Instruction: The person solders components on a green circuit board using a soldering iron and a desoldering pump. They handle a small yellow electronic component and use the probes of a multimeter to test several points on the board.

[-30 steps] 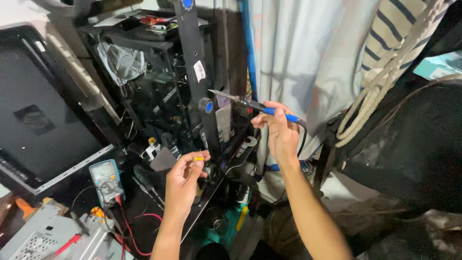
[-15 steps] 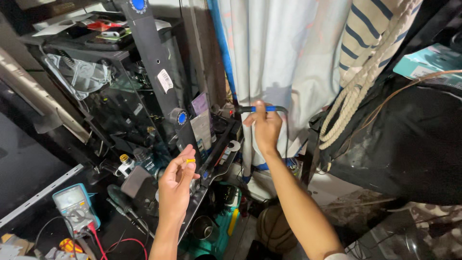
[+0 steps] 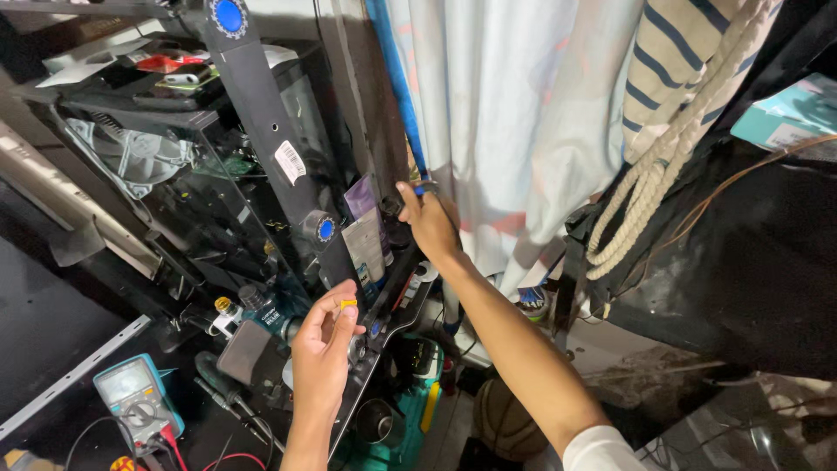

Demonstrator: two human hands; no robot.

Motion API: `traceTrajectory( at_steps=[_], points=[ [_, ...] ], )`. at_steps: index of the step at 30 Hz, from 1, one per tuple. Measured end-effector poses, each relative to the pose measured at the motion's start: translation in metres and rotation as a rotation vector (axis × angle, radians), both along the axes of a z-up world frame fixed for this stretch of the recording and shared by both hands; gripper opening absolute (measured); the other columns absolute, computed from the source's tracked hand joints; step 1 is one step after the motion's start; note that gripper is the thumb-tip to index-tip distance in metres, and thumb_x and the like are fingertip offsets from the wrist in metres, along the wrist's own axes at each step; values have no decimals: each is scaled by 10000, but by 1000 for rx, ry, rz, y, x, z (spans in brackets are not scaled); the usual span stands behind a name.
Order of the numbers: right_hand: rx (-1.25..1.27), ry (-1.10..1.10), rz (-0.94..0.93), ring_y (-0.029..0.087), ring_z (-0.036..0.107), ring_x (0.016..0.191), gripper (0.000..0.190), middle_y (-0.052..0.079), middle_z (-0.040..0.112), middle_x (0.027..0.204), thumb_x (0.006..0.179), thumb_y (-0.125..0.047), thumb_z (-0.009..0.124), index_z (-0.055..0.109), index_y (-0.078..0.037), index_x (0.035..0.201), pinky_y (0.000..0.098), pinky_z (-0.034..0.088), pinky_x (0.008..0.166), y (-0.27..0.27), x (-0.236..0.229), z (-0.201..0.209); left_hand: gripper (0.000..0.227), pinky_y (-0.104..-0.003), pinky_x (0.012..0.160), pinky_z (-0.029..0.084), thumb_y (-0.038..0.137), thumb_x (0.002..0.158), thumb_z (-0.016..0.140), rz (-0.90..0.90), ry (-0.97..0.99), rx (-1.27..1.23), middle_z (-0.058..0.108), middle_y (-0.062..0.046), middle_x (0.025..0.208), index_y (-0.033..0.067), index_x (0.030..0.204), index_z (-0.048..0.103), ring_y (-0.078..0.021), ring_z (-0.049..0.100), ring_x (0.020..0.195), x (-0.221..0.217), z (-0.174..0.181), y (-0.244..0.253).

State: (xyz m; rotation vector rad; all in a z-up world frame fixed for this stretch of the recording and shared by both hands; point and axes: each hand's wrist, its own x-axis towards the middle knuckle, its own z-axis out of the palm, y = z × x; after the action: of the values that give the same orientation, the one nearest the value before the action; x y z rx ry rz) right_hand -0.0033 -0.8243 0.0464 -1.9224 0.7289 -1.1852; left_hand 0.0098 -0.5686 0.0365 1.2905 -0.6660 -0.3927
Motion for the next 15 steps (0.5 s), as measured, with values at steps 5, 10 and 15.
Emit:
traceTrajectory(
  at_steps=[5, 10, 15],
  points=[
    [71, 6, 95, 150, 678, 565, 399, 51, 729, 699, 1015, -439, 591, 707, -59, 1050, 299, 538, 573, -5, 22, -18, 223, -282, 776, 550, 132, 972, 657, -57, 25, -10, 760, -106, 1047, -2, 1146, 694, -140, 691, 951, 0, -11, -3],
    [197, -75, 158, 149, 678, 542, 436, 77, 749, 762, 958, -416, 629, 613, -53, 1200, 299, 570, 518, -8, 40, -55, 270, -259, 745, 537, 124, 944, 679, -83, 8, -4, 771, -82, 1001, 9, 1187, 667, -120, 715, 921, -1, -10, 1],
    [332, -53, 202, 146, 714, 594, 482, 99, 789, 947, 1040, -407, 630, 635, 40, 1220, 272, 554, 581, -15, 47, -101, 244, -252, 757, 520, 124, 947, 700, -124, 27, -62, 781, -91, 1012, 7, 1153, 639, -118, 707, 918, -6, -1, 22]
  ],
)
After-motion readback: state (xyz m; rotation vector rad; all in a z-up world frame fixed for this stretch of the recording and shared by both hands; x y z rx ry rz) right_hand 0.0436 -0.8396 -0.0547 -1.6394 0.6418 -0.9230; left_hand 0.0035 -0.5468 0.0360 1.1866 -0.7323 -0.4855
